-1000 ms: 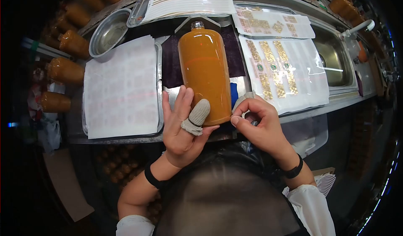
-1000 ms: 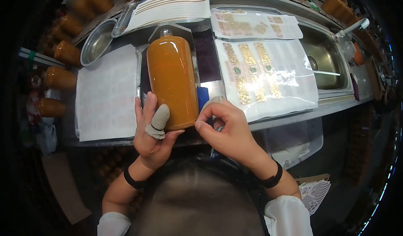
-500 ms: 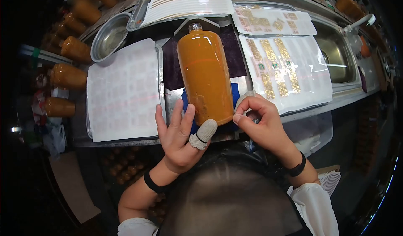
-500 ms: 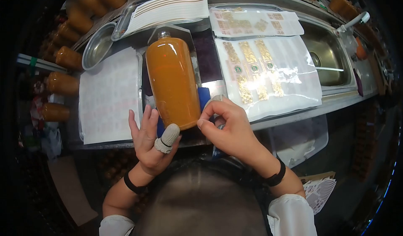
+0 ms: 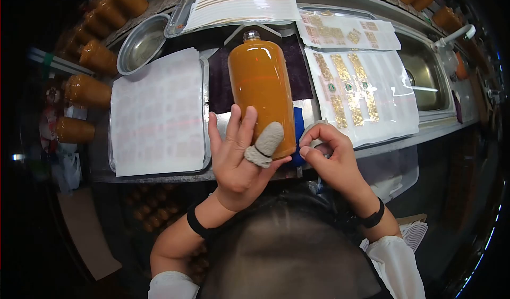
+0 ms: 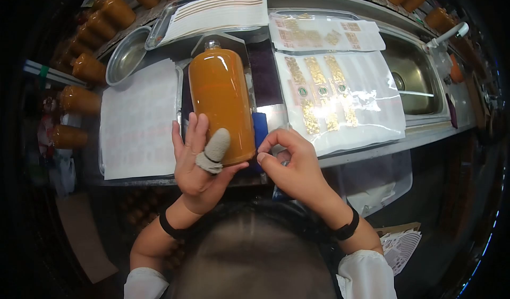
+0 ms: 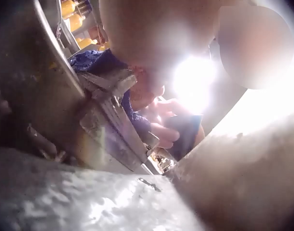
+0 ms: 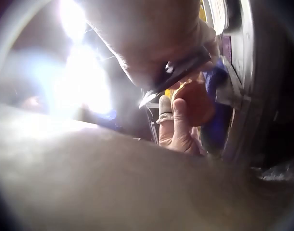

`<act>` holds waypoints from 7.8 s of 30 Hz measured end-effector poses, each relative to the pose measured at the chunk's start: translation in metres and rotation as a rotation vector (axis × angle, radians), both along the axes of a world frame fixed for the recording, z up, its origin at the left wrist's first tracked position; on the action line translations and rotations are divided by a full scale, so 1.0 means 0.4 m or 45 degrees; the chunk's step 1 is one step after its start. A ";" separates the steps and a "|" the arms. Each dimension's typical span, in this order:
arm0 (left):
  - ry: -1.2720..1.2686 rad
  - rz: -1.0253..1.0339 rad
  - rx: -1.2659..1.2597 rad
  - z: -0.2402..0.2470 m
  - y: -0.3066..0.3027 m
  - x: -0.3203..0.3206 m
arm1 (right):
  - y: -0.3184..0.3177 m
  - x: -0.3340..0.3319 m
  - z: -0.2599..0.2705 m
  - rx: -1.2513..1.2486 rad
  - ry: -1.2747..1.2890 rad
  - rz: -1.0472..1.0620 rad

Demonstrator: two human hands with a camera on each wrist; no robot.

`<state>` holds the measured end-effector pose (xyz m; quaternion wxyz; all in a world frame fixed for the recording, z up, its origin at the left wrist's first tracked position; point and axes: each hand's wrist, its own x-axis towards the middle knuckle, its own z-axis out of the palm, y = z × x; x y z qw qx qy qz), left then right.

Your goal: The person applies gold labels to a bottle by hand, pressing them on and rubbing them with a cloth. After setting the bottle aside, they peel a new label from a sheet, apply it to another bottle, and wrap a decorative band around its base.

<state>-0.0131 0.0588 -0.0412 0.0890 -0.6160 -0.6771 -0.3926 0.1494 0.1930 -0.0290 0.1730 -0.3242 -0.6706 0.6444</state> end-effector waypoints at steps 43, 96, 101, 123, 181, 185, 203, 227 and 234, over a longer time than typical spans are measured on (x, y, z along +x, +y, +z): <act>0.150 -0.007 -0.127 -0.019 -0.084 0.004 | -0.051 -0.036 -0.010 0.384 0.240 -0.078; 0.047 0.070 -0.084 0.012 -0.015 0.003 | -0.075 0.015 -0.006 1.295 0.292 0.418; -0.012 0.004 -0.117 0.024 -0.005 -0.013 | -0.075 0.043 -0.032 1.012 0.312 0.190; 0.068 0.060 -0.052 0.002 -0.012 -0.020 | -0.101 -0.018 0.062 1.638 0.034 0.587; -0.500 -0.054 -0.107 0.035 -0.048 -0.116 | 0.604 -0.087 0.092 1.186 -0.615 -0.189; -0.693 0.011 0.017 0.093 -0.037 -0.142 | 0.459 -0.087 0.179 0.816 -0.426 -0.143; -1.804 -0.107 -0.323 0.252 0.038 -0.169 | 0.008 -0.154 0.240 -0.350 0.293 0.012; -0.655 0.057 0.061 0.178 0.142 -0.204 | 0.089 -0.235 0.127 0.235 -0.030 -0.108; -0.981 0.241 0.089 0.148 0.144 -0.229 | 0.078 -0.258 0.129 0.124 -0.056 -0.084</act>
